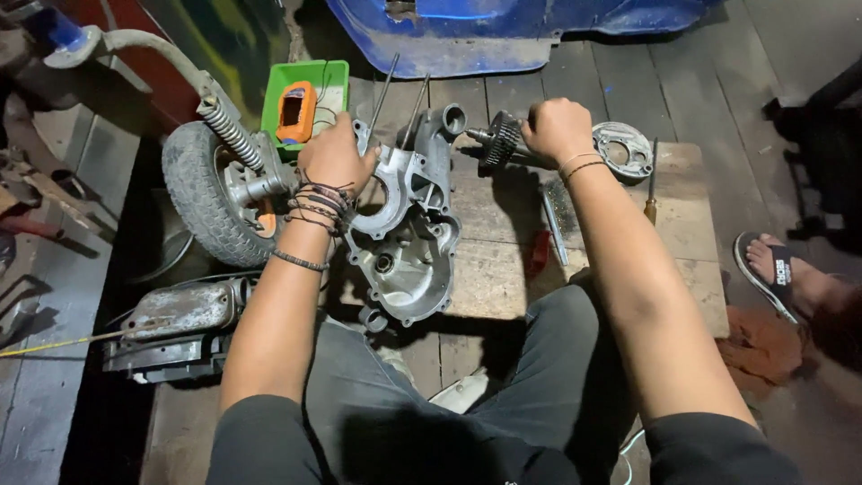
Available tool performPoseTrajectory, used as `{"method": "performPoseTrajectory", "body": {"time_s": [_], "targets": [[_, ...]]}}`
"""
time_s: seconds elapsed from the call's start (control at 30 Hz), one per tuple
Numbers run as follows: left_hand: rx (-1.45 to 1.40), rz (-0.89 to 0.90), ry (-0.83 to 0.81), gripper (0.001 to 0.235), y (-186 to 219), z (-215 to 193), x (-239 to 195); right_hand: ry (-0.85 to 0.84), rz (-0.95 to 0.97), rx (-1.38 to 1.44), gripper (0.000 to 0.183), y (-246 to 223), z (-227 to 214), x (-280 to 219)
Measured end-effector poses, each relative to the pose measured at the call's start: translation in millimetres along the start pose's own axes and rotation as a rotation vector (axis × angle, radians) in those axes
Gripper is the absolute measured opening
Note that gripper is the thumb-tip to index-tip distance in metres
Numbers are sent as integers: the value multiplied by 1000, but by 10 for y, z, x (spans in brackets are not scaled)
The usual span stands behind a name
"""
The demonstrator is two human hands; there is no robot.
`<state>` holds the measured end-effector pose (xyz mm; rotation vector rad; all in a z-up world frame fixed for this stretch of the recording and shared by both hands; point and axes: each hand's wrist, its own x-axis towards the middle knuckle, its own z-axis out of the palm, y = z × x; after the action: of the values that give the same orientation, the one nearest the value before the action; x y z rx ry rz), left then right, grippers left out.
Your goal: Assembling internal motorcycle engine components like gears and shafts into the crankcase.
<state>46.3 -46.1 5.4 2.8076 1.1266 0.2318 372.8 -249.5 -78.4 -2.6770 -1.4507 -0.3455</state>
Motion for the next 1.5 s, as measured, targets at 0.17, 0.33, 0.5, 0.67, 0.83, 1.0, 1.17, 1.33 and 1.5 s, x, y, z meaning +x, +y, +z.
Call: {"method": "performPoseTrajectory", "body": {"time_s": [0.17,0.33,0.5,0.67,0.83,1.0,1.17,1.33,1.5], "targets": [[17,63,11,55,214,-99,-91,30,3,12,26,71,-89,-78],[66,96,-20,59,429,-63,-131,59,11,53,20,81,-74,-61],[157,135,-35,65,659,-14,-156,-27,-51,42,35,194,176,-24],[170,177,-11,67,704,88,-94,-15,-44,35,30,231,130,-63],[173,218,-18,66,793,94,-118,-30,-52,43,31,313,195,-82],[182,229,22,58,884,88,-175,-51,8,153,29,299,116,-87],[192,229,39,53,962,40,-227,-47,-1,178,27,203,-24,-149],[303,180,-7,49,907,165,-143,4,8,173,24,276,22,-124],[295,61,-192,61,821,-37,-104,-54,159,217,72,408,-139,-148]]}}
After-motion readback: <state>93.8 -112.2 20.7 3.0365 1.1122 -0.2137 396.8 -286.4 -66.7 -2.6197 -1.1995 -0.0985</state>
